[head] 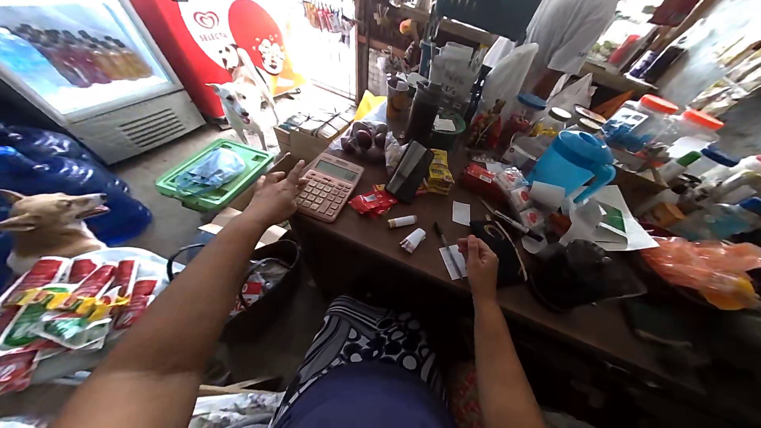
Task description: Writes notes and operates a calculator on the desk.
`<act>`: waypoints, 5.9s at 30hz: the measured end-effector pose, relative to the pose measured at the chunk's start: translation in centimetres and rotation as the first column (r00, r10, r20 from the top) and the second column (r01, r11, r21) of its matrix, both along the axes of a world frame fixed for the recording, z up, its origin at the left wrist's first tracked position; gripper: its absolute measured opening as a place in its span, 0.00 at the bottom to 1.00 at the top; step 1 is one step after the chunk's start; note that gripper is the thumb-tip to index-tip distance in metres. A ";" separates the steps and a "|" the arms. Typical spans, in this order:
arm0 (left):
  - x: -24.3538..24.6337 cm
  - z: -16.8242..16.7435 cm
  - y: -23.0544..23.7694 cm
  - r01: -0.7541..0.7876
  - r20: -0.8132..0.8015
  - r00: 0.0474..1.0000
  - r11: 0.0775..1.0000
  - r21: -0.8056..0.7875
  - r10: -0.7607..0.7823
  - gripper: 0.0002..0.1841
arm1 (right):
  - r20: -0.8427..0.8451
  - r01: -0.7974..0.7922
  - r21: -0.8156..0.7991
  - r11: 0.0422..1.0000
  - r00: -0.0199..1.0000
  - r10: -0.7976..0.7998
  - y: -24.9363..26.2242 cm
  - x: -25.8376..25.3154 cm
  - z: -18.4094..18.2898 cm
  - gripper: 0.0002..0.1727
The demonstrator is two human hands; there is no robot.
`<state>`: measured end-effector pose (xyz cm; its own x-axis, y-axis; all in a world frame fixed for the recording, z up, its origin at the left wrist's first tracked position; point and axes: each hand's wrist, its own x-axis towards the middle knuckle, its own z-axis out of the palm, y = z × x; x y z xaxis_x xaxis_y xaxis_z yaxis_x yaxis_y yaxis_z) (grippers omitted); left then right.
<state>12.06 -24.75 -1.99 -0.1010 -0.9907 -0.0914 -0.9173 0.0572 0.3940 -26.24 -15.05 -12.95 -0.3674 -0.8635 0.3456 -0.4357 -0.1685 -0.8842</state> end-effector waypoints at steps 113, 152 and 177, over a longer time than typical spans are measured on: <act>-18.3 -14.8 9.1 0.633 -0.047 0.645 0.568 -0.527 -0.762 0.36 | 0.137 -0.081 0.078 0.994 0.988 0.070 -1.3 -0.3 -0.2 0.18; -18.8 -16.2 8.8 0.638 -0.003 0.642 0.536 -0.553 -0.767 0.41 | -0.040 -0.073 0.021 0.997 0.996 0.074 -1.0 -0.7 -1.4 0.17; -18.7 -15.9 8.9 0.603 0.058 0.655 0.476 -0.640 -0.753 0.45 | 0.082 -0.021 -0.036 0.999 0.996 0.024 -1.4 -0.5 -1.1 0.17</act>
<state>-6.61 -15.85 -17.93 -0.7055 -0.4371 0.5578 -0.3877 0.8970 0.2125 -26.74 -16.49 -14.08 -0.3767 -0.8595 0.3454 -0.3577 -0.2090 -0.9102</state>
